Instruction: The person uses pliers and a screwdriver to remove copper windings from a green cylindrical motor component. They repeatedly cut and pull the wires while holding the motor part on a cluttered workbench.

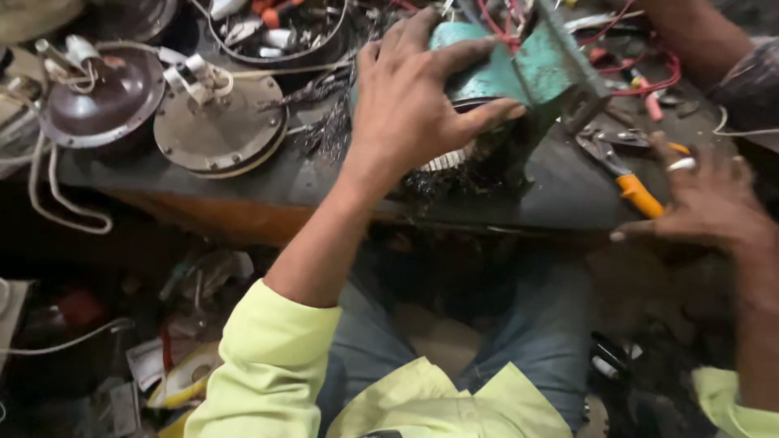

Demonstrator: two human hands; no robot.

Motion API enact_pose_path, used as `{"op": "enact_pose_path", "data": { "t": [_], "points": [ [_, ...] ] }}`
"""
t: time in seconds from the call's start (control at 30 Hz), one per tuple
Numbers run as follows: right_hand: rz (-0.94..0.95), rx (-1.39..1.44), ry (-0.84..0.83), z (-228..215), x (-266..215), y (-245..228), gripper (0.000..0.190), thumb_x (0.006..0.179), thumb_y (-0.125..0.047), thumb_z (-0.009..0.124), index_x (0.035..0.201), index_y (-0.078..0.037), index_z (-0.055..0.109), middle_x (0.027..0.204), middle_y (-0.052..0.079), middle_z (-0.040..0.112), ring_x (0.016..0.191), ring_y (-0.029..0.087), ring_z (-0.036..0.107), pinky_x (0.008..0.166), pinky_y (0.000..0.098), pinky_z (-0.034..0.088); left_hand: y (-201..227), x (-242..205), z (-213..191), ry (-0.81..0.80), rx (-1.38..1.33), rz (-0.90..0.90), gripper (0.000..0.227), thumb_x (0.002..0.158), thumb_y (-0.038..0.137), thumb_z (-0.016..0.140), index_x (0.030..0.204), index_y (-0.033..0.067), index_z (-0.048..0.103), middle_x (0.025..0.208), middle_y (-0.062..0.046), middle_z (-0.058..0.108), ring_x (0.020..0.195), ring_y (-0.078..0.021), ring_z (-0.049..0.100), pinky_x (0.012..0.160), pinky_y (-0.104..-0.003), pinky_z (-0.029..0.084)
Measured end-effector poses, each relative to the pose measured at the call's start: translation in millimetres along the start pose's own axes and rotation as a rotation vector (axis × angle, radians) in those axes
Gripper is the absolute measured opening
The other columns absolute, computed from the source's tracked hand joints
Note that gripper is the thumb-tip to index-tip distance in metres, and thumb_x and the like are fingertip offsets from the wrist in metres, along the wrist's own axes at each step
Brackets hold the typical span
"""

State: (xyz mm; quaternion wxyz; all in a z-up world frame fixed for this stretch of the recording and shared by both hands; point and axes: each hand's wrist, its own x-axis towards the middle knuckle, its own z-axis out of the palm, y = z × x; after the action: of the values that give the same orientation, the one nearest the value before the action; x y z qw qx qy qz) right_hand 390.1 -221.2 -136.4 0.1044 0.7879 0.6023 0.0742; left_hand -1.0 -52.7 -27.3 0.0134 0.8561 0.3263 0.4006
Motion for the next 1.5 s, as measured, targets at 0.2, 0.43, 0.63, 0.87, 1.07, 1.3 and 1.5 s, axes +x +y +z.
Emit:
{"op": "enact_pose_path", "data": {
  "t": [0.2, 0.43, 0.63, 0.87, 1.07, 1.3, 1.5],
  "points": [
    [0.338, 0.243, -0.114, 37.8, -83.8, -17.2, 0.139, 0.06, -0.061, 0.086, 0.173, -0.019, 0.019, 0.155, 0.034, 0.035, 0.135, 0.052, 0.048, 0.103, 0.0591, 0.047, 4.3, -8.5, -6.8, 0.047, -0.024, 0.018, 0.071, 0.076, 0.076, 0.081, 0.127, 0.0259, 0.075, 0.143, -0.017, 0.054, 0.134, -0.0364, 0.047, 0.108, -0.053, 0.034],
    [0.202, 1.546, -0.228, 164.6, -243.6, -68.9, 0.121, 0.061, -0.035, 0.089, 0.161, 0.001, 0.03, 0.139, 0.026, 0.05, 0.124, 0.037, 0.053, 0.104, 0.0476, 0.043, 5.2, -0.5, -5.7, 0.016, -0.049, -0.002, 0.067, 0.078, 0.073, 0.082, 0.125, 0.025, 0.077, 0.135, -0.013, 0.058, 0.128, -0.0332, 0.052, 0.103, -0.051, 0.037],
    [0.09, 1.847, -0.753, 57.0, -243.7, -199.6, 0.122, 0.058, -0.031, 0.074, 0.163, -0.008, 0.015, 0.163, 0.015, 0.029, 0.153, 0.029, 0.022, 0.124, 0.0443, 0.014, -0.9, 0.2, -9.5, -0.014, -0.03, 0.042, 0.071, 0.08, 0.075, 0.084, 0.128, 0.024, 0.077, 0.134, -0.012, 0.058, 0.125, -0.034, 0.051, 0.097, -0.051, 0.038],
    [-0.119, 1.876, -0.382, 21.4, -182.9, -243.5, 0.121, 0.059, -0.038, 0.07, 0.161, -0.003, 0.017, 0.142, 0.023, 0.047, 0.133, 0.035, 0.05, 0.115, 0.0502, 0.036, -0.9, 5.3, -5.7, 0.022, -0.078, 0.023, 0.067, 0.073, 0.071, 0.085, 0.122, 0.0259, 0.078, 0.138, -0.012, 0.057, 0.128, -0.0337, 0.052, 0.099, -0.052, 0.037],
    [-0.15, 1.87, -0.358, 34.9, -160.1, -241.9, 0.121, 0.06, -0.028, 0.073, 0.163, -0.006, 0.014, 0.146, 0.021, 0.046, 0.13, 0.033, 0.051, 0.11, 0.0469, 0.039, -2.7, 11.1, -2.8, 0.001, -0.056, -0.001, 0.068, 0.07, 0.074, 0.084, 0.12, 0.0269, 0.078, 0.137, -0.017, 0.055, 0.126, -0.0362, 0.051, 0.095, -0.054, 0.038],
    [-0.204, 1.963, -0.243, 44.9, -151.6, -269.2, 0.117, 0.063, -0.025, 0.072, 0.163, -0.004, 0.015, 0.149, 0.021, 0.043, 0.135, 0.034, 0.048, 0.117, 0.0478, 0.035, -11.9, 18.1, -3.0, -0.042, -0.108, -0.033, 0.068, 0.072, 0.074, 0.082, 0.119, 0.0256, 0.078, 0.128, -0.012, 0.061, 0.124, -0.0347, 0.054, 0.097, -0.055, 0.039],
    [-0.163, 1.884, -0.168, 42.3, -152.7, -272.2, 0.117, 0.06, -0.026, 0.07, 0.163, -0.004, 0.017, 0.15, 0.021, 0.043, 0.134, 0.035, 0.049, 0.115, 0.0486, 0.037, -22.7, 28.4, -2.0, -0.06, -0.109, -0.038, 0.068, 0.074, 0.075, 0.081, 0.119, 0.0248, 0.078, 0.121, -0.01, 0.063, 0.118, -0.0344, 0.058, 0.092, -0.057, 0.044]
  ]
}}
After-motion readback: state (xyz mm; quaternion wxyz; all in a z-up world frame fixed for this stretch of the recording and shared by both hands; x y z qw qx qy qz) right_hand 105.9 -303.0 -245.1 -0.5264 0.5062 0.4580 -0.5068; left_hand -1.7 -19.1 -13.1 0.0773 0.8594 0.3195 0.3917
